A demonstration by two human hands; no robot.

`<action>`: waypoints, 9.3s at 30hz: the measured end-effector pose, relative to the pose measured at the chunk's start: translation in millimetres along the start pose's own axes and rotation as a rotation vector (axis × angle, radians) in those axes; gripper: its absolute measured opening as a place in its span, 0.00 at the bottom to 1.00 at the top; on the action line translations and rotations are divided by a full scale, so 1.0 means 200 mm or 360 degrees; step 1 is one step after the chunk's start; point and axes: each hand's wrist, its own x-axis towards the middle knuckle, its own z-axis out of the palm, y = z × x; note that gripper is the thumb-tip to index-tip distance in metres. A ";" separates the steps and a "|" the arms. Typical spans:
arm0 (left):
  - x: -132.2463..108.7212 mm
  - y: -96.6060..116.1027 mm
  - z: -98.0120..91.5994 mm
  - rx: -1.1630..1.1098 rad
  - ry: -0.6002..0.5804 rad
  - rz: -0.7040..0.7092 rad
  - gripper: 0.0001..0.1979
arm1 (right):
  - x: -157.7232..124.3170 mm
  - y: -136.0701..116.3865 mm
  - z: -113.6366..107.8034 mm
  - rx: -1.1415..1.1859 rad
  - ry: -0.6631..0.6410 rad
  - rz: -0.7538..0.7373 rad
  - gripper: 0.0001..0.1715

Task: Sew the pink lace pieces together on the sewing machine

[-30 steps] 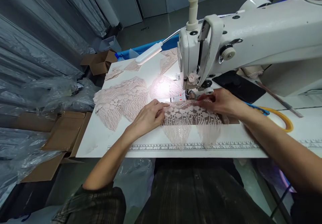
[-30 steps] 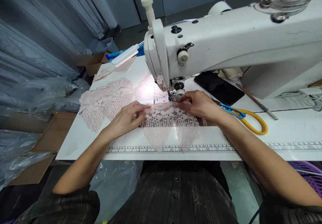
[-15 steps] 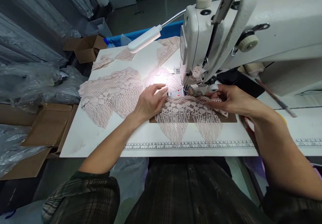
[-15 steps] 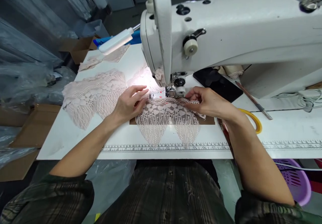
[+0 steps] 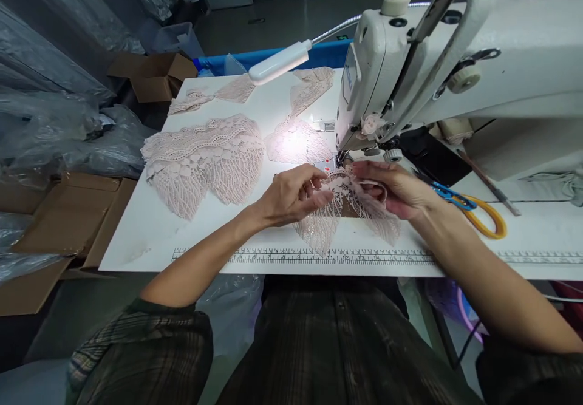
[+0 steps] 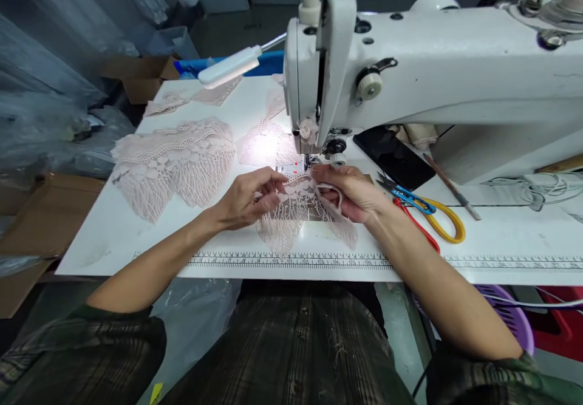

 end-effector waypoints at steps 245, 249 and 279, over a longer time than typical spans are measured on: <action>0.16 -0.09 0.10 0.1277 -0.0110 0.0434 0.22 | 0.05 0.25 -0.14 -0.2417 0.0138 -0.1638 0.23; 0.16 -0.09 0.10 0.1269 -0.0083 0.0394 0.22 | 0.02 0.23 -0.15 -0.2399 0.0016 -0.1645 0.21; 0.23 -0.13 0.00 0.0978 0.0207 0.0357 0.17 | 0.01 0.15 -0.20 -0.1892 0.0319 -0.1220 0.21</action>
